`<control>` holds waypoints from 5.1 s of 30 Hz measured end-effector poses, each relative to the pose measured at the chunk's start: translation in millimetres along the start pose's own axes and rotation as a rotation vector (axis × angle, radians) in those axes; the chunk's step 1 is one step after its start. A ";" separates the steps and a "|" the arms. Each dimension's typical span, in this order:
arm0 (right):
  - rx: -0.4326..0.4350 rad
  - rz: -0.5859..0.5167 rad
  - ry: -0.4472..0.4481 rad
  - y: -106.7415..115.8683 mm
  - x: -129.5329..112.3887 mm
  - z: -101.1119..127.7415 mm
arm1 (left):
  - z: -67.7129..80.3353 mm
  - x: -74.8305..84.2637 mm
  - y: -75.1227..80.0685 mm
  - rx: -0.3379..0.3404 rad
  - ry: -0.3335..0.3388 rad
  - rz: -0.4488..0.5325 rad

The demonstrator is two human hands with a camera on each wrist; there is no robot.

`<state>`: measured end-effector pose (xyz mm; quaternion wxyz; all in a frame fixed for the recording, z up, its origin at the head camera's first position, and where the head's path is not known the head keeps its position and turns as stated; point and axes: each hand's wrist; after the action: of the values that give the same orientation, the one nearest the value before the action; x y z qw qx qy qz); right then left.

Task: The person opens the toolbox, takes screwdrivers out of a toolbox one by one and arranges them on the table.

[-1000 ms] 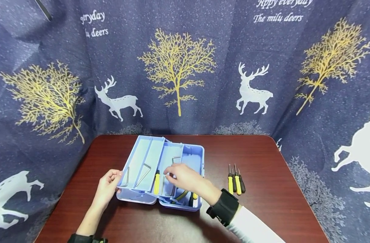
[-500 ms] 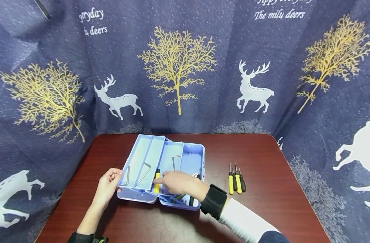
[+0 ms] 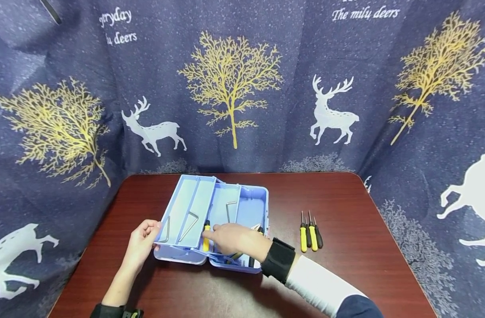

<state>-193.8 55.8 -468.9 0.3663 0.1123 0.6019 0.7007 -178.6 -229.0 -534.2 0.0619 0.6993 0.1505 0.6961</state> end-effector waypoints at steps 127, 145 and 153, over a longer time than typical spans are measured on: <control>0.623 -0.549 -0.842 -97.5 181.4 209.4 | -3.9 -1.7 1.3 0.005 0.003 0.013; 0.784 -0.459 -0.753 -74.2 159.8 180.3 | -4.9 -0.5 5.6 0.003 -0.015 0.031; 0.791 -0.460 -0.528 -29.0 105.4 119.8 | -0.3 -1.5 3.0 -0.001 0.006 0.049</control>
<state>-185.7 215.6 -495.6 0.5794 0.2796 0.7166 0.2695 -178.5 -232.3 -534.7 0.0447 0.7005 0.1334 0.6996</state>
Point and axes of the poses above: each hand's wrist, its own z-axis away from the middle knuckle, its own y-axis out of the back of the hand, x = y × z, and after that the axes turned 9 degrees about -z, right-handed
